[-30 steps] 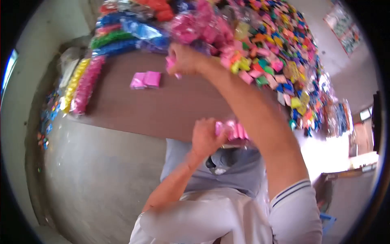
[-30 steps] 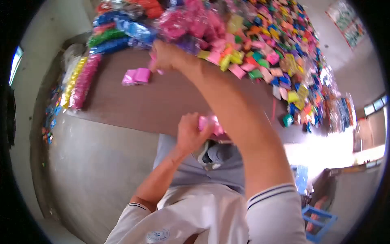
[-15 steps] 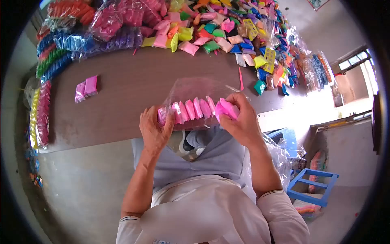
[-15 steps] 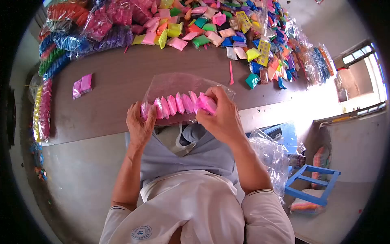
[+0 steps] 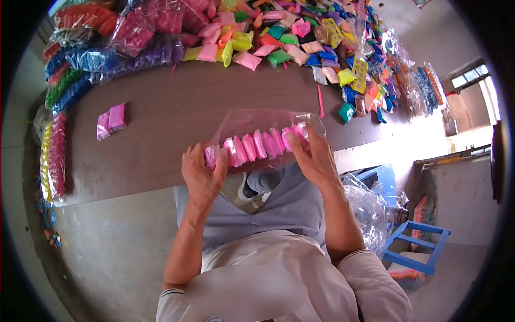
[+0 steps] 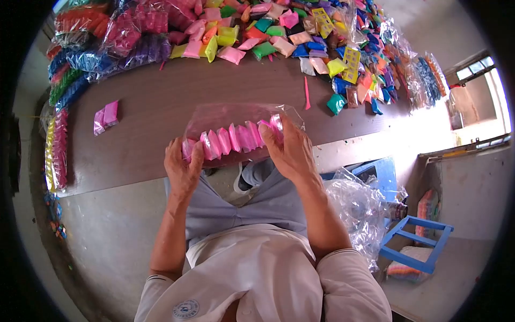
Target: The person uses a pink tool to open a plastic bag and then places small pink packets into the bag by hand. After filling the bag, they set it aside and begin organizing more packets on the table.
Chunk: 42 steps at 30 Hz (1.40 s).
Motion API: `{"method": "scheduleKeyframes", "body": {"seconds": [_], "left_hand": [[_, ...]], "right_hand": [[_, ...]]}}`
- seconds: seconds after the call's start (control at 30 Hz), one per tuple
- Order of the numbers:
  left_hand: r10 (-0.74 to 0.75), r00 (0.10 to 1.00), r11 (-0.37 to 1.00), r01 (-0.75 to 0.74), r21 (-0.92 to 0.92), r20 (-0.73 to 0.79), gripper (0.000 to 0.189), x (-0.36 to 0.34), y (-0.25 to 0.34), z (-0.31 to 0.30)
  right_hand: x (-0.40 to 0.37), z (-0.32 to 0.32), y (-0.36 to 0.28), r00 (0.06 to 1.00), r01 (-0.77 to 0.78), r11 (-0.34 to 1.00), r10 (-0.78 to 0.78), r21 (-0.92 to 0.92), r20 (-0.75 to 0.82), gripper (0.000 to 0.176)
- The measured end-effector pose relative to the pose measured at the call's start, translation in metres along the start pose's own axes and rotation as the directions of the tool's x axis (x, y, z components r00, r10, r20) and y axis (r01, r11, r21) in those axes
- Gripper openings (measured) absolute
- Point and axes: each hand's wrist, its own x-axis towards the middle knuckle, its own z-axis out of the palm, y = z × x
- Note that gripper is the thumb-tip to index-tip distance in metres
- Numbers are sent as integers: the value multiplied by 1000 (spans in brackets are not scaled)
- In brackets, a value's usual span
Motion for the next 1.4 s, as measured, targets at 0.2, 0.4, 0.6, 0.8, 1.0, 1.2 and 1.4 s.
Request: {"method": "scheduleKeyframes", "body": {"seconds": [0.2,0.4,0.6,0.8,1.0,1.2,1.4], "left_hand": [[15,1000,1000,-15,-5,-1,28,-1,-2,0],[39,999,999,-39,-3,-27,28,0,1,1],[2,1000,1000,-2,-9,14,28,0,1,-2],[10,1000,1000,-10,-21,9,27,0,-2,-1],[29,998,997,-26,71,-50,28,-7,-7,2],[57,998,998,-57,12,-40,29,1,1,-6],[-19,998,999,16,49,54,34,-1,3,-7]], "right_hand": [[0,-8,6,996,58,993,-51,-103,71,43],[5,-5,6,993,75,931,-36,-357,114,41],[0,-52,-2,992,-67,994,57,90,115,51],[25,-89,-36,1000,14,947,-8,322,-21,53],[36,-81,-113,927,355,873,-374,333,-9,27],[81,9,-243,475,806,555,-813,204,336,22],[135,194,-305,376,901,430,-695,-65,613,28]]}}
